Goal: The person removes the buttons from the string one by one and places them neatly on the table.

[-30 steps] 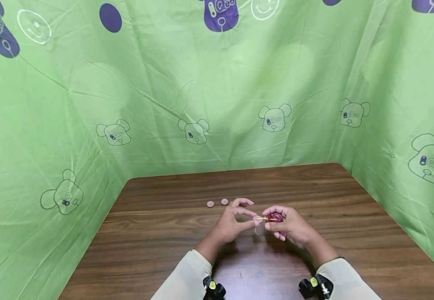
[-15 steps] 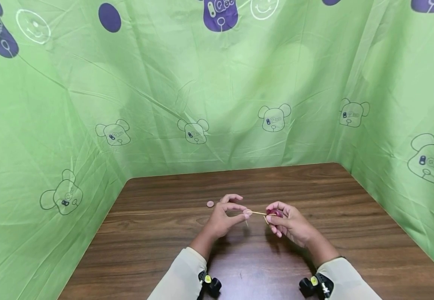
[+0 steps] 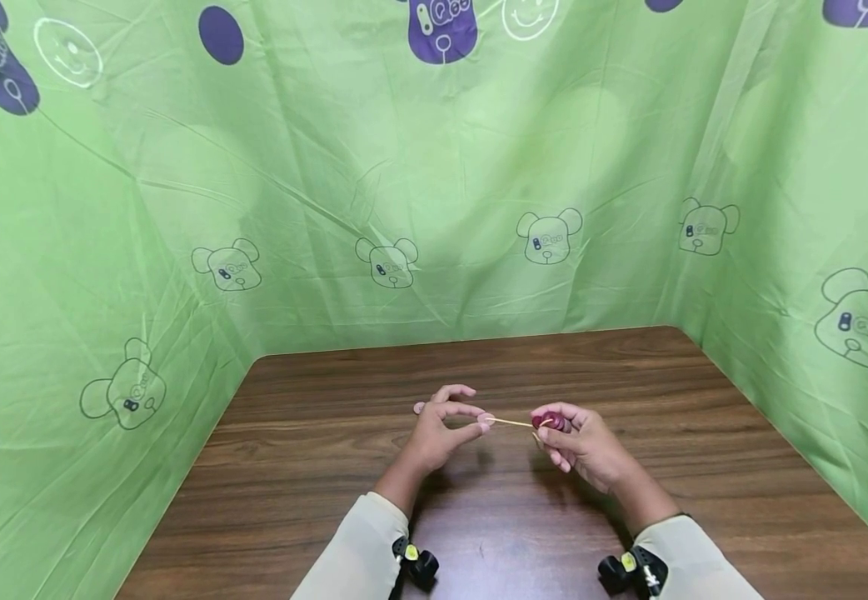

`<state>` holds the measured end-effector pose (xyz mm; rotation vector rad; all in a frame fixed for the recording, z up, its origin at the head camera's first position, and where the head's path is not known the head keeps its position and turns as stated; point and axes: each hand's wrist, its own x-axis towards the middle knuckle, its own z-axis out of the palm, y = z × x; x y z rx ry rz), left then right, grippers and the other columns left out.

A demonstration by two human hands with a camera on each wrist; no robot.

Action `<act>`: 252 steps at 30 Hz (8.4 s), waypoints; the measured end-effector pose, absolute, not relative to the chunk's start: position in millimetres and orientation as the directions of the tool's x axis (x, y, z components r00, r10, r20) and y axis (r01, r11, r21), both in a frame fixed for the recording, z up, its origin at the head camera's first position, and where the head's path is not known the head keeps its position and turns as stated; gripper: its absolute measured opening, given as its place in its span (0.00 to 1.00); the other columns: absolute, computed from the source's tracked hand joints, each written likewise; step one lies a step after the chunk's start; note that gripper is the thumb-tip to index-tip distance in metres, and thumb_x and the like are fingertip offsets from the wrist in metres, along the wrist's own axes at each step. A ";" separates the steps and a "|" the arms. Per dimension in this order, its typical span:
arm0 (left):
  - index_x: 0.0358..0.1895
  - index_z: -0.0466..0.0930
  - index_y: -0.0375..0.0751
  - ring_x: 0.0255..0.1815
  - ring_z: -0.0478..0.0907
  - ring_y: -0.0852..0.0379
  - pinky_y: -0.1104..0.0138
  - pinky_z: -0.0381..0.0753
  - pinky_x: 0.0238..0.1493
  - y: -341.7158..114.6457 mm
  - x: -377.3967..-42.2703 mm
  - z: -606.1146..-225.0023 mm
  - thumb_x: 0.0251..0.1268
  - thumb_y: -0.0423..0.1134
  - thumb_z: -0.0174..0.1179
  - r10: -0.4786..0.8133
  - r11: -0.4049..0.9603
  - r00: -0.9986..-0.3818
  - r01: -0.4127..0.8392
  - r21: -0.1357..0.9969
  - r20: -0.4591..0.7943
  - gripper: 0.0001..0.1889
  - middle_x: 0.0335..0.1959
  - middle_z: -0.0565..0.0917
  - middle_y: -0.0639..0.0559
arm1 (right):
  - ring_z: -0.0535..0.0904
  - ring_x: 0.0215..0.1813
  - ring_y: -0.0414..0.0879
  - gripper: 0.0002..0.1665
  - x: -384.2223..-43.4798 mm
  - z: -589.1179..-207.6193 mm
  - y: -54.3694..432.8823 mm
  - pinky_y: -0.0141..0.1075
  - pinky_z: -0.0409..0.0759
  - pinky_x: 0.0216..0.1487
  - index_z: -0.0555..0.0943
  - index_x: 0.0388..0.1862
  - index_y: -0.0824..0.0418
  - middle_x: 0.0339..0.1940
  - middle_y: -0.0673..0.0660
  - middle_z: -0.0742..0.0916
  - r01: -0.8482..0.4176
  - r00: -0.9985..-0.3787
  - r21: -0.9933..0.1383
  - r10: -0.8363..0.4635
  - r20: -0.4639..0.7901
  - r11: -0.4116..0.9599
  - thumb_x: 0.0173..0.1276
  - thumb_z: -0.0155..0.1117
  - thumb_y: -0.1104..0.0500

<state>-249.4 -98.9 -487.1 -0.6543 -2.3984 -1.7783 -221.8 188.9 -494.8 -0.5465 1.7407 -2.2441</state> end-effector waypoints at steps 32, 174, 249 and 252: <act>0.45 0.97 0.49 0.73 0.73 0.44 0.47 0.61 0.77 -117.9 -260.9 -494.7 0.63 0.41 0.81 0.197 0.281 -0.921 0.382 0.880 0.336 0.09 0.67 0.82 0.49 | 0.78 0.25 0.34 0.13 -219.3 -487.9 192.5 0.22 0.75 0.22 0.84 0.58 0.61 0.36 0.46 0.89 -0.007 -0.921 -0.963 -0.374 0.111 -0.269 0.78 0.65 0.70; 0.54 0.93 0.48 0.77 0.70 0.43 0.36 0.65 0.76 -61.7 -194.4 -474.3 0.56 0.44 0.84 0.155 0.397 -0.930 0.367 0.841 0.333 0.21 0.68 0.81 0.46 | 0.76 0.25 0.32 0.12 -218.5 -494.3 181.9 0.22 0.71 0.21 0.86 0.56 0.57 0.37 0.44 0.87 0.007 -0.904 -0.987 -0.423 0.062 -0.159 0.78 0.67 0.68; 0.48 0.94 0.38 0.33 0.78 0.69 0.74 0.83 0.36 -72.7 -202.0 -498.3 0.68 0.36 0.77 0.282 0.187 -0.857 0.491 0.851 0.432 0.10 0.35 0.88 0.40 | 0.81 0.28 0.33 0.18 -214.7 -494.3 181.6 0.22 0.72 0.21 0.85 0.65 0.60 0.37 0.46 0.91 -0.019 -0.852 -0.989 -0.515 0.091 -0.144 0.79 0.65 0.68; 0.48 0.95 0.40 0.33 0.78 0.69 0.75 0.82 0.36 -76.1 -204.4 -500.2 0.68 0.37 0.77 0.269 0.207 -0.859 0.493 0.845 0.435 0.09 0.36 0.88 0.42 | 0.81 0.29 0.34 0.18 -214.0 -493.0 180.9 0.23 0.72 0.22 0.85 0.65 0.58 0.35 0.46 0.89 -0.005 -0.871 -0.989 -0.484 0.078 -0.151 0.80 0.65 0.67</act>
